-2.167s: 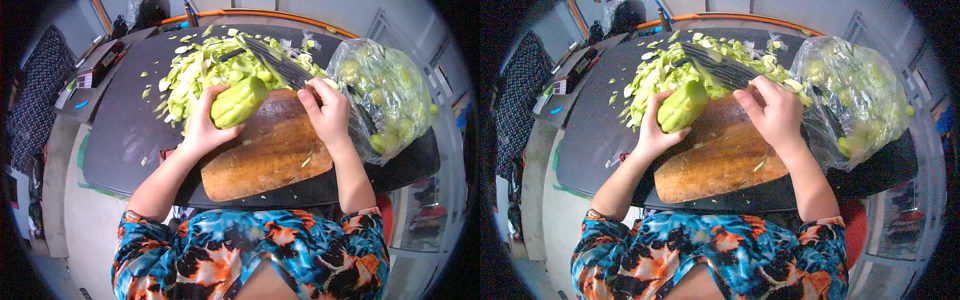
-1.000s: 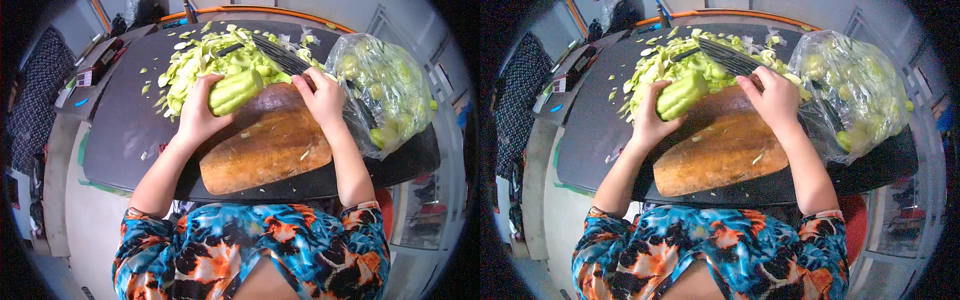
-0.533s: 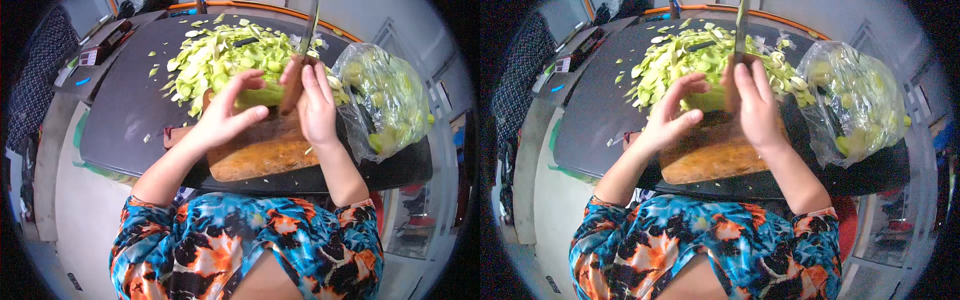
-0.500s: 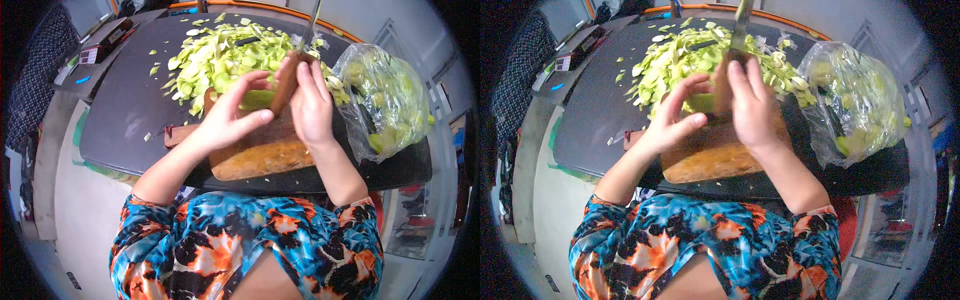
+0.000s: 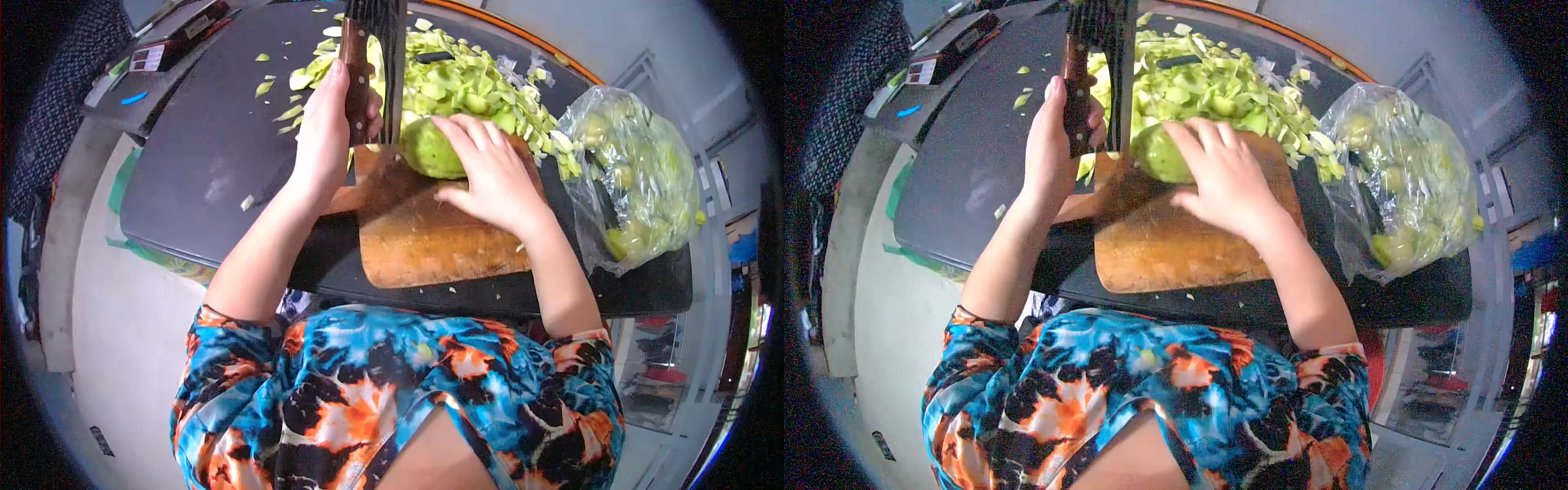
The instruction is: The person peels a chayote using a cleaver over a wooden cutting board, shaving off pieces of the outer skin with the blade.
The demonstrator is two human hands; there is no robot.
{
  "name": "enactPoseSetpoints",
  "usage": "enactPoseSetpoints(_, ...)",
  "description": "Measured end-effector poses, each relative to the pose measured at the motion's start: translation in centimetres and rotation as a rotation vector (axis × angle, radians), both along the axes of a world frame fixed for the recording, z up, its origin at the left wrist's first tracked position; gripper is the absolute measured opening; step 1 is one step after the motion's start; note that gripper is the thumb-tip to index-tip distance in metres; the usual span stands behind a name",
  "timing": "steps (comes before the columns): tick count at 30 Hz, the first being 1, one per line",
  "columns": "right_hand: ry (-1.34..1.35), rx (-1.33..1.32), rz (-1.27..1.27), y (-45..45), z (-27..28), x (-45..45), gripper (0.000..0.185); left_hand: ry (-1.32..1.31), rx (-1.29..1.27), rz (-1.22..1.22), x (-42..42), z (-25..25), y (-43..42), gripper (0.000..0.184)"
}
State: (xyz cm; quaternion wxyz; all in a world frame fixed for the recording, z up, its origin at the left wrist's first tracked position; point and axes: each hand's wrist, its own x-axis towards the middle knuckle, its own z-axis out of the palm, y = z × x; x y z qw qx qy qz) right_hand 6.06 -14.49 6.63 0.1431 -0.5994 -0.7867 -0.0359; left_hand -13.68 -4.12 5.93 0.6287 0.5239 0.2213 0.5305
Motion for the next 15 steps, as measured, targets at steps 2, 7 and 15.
enactPoseSetpoints(2,-0.009,-0.064,-0.045,2.1,-0.5,0.8,0.089,0.060,0.121,0.108,0.4,0.1,-0.3,0.041)
enactPoseSetpoints(7,0.361,-0.396,-0.166,5.0,1.0,2.6,0.081,0.062,0.355,0.178,0.7,-0.3,-0.7,0.025)
enactPoseSetpoints(15,1.017,0.065,-0.183,1.7,-2.5,7.3,0.087,0.661,0.737,0.065,0.8,0.0,-2.4,0.024)
